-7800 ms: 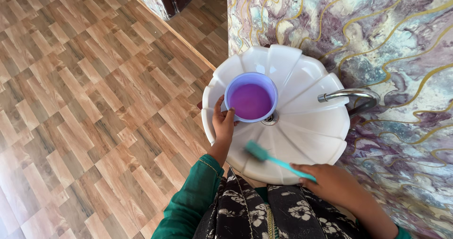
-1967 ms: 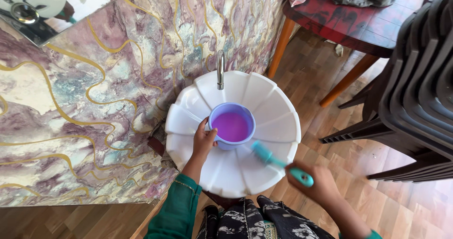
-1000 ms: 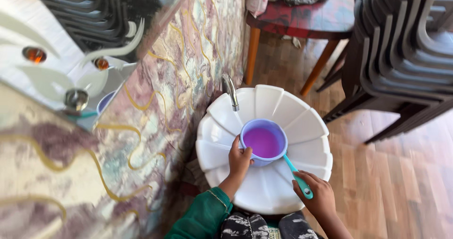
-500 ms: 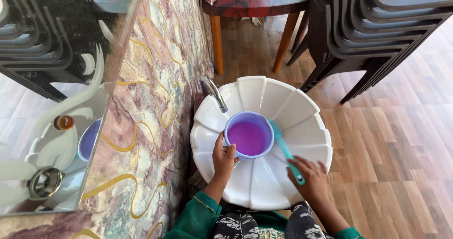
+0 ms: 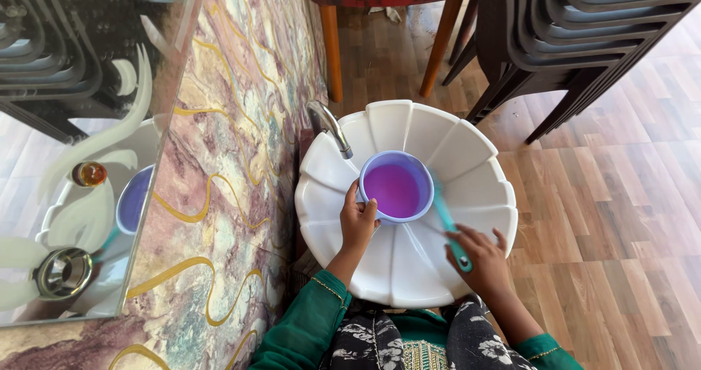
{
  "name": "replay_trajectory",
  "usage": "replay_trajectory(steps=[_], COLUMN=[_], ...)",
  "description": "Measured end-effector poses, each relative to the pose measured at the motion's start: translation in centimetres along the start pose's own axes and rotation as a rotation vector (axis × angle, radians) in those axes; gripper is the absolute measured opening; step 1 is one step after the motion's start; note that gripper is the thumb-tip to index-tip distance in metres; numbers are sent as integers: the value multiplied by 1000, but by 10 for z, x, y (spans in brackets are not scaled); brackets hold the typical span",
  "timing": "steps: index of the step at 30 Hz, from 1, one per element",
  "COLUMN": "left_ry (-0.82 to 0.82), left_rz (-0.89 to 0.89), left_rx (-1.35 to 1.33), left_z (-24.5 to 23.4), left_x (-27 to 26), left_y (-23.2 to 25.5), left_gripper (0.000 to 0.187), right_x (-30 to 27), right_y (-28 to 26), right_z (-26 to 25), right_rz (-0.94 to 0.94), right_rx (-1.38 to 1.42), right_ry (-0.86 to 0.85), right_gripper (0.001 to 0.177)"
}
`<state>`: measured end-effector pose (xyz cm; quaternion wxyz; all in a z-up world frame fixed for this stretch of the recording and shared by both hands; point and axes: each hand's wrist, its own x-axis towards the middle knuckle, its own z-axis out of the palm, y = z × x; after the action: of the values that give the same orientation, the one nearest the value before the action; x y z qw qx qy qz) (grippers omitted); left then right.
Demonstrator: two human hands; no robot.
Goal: The person washes a white flower-shaped basin using a teal brush and a purple cup filled with water. They scrub the basin's interior and exterior surfaces repeatedly, occasionally rinsing the brush in the cup.
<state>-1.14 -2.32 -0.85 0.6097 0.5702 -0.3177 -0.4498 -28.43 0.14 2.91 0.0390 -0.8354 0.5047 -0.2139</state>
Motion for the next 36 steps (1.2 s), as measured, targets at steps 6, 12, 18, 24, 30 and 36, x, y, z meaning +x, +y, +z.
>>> replay_trajectory(steps=[6,12,18,24,30,36], left_ry=[-40,-84,-76,27,88,-62], left_rz=[-31,14,91,150,204,508], left_rx=[79,14,168,672,848,583], left_z=[5,11,5,4,13,11], left_x=[8,25,25,15,-2,-95], left_y=[-5,-37,-39,-20,12,41], left_gripper=[66,66,62,62,70,69], right_x=[11,6,1,4,2,14], right_y=[10,14,27,54,69,86], right_z=[-16,-32,-45,-54,-57,-76], right_rz=[166,23,-12,65,-75,-109], right_rx=[-220,-105,26,-191,-67,-94], right_ry=[112,37,-55,103,-88,-167], right_gripper=[28,29,29,28,34,30])
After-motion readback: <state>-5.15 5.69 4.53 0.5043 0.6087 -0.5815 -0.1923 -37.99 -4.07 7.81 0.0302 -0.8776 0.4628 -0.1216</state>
